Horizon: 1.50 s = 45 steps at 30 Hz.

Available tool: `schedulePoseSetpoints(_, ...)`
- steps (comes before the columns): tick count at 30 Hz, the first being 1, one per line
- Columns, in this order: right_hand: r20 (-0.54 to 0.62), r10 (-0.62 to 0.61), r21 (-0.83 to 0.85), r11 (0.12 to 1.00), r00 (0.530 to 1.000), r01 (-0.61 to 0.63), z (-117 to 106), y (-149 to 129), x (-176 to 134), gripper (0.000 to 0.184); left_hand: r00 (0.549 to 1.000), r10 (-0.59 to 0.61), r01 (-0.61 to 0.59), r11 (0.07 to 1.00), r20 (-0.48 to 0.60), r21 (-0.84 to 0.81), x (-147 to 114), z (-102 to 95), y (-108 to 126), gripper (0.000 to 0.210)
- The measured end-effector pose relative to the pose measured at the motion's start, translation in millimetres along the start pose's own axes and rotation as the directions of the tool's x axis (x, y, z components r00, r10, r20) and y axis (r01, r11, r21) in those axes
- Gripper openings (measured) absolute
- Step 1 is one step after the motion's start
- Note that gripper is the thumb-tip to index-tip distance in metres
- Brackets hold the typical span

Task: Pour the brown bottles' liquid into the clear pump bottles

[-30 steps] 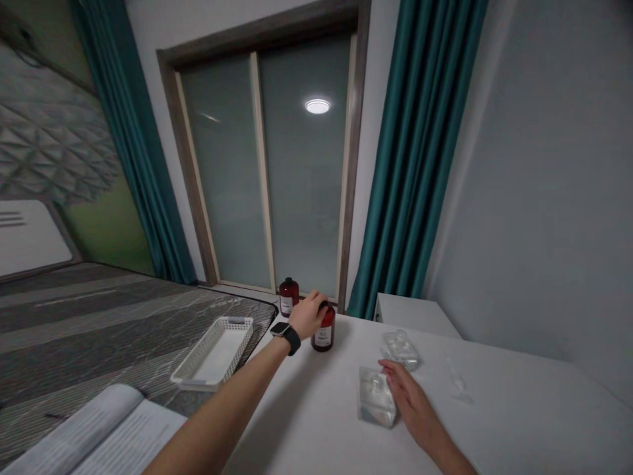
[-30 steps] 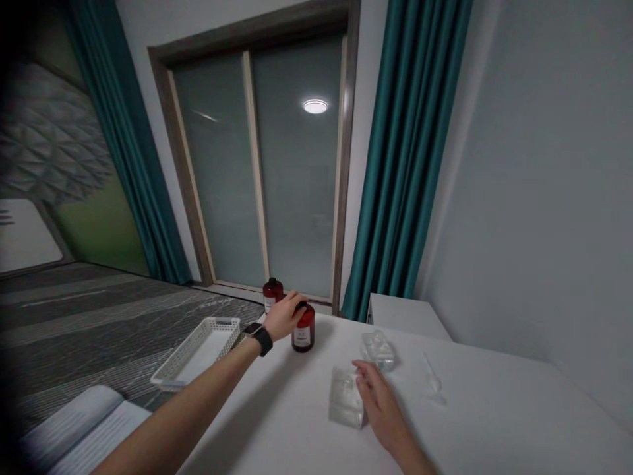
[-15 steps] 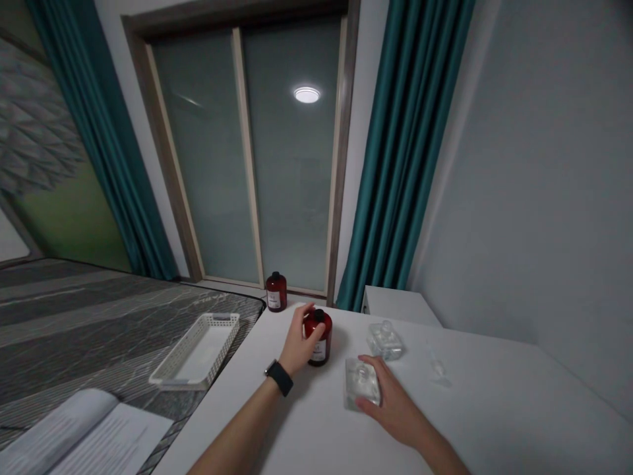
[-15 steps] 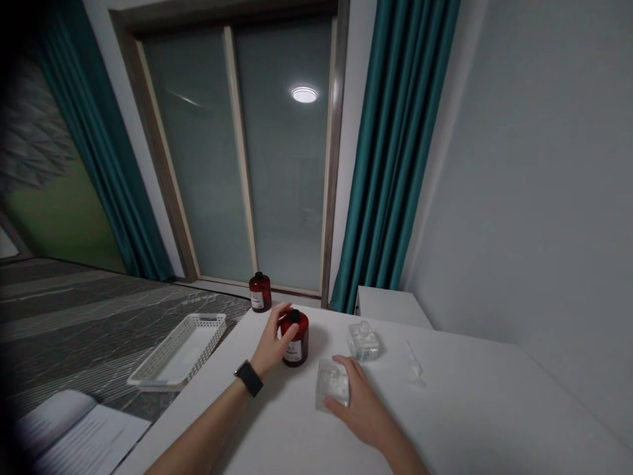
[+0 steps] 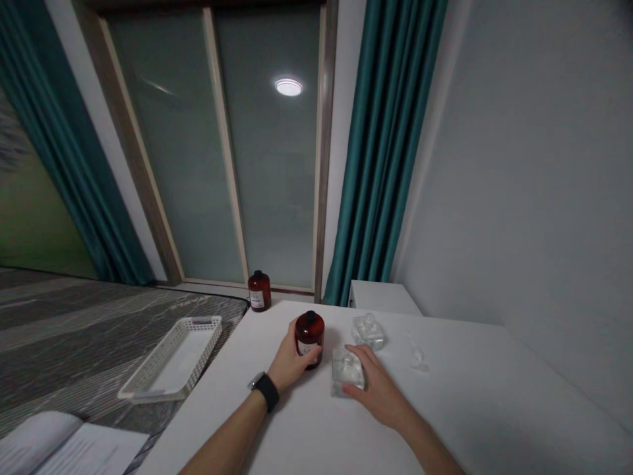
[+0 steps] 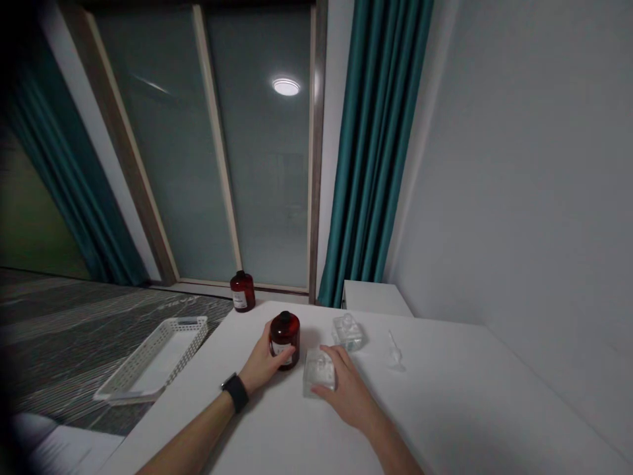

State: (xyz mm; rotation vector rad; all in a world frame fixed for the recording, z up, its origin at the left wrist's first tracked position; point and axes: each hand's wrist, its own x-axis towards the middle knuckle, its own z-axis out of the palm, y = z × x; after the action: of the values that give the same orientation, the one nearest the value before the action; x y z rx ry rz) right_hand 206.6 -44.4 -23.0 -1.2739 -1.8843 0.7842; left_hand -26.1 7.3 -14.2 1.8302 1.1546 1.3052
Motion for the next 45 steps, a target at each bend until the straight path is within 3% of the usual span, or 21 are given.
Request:
schedulePoseSetpoints(8,-0.162,-0.019,0.044,0.999,0.987,0.027,7,14,10,0.063,1.0,0.007,-0.007,1.0,0.009,0.003,-1,0.6,2,0.061)
schedulePoseSetpoints(20,-0.283,-0.025,-0.03,0.999,0.959,0.017,18,22,27,0.059,0.999,0.02,-0.021,0.999,0.035,0.05,2,-1.4,-1,0.063)
schedulePoseSetpoints(45,-0.293,-0.046,-0.016,0.999,0.955,0.044,-2,53,40,0.062,0.997,0.033,-0.038,0.997,0.075,0.07,1,-3.5,6,0.063)
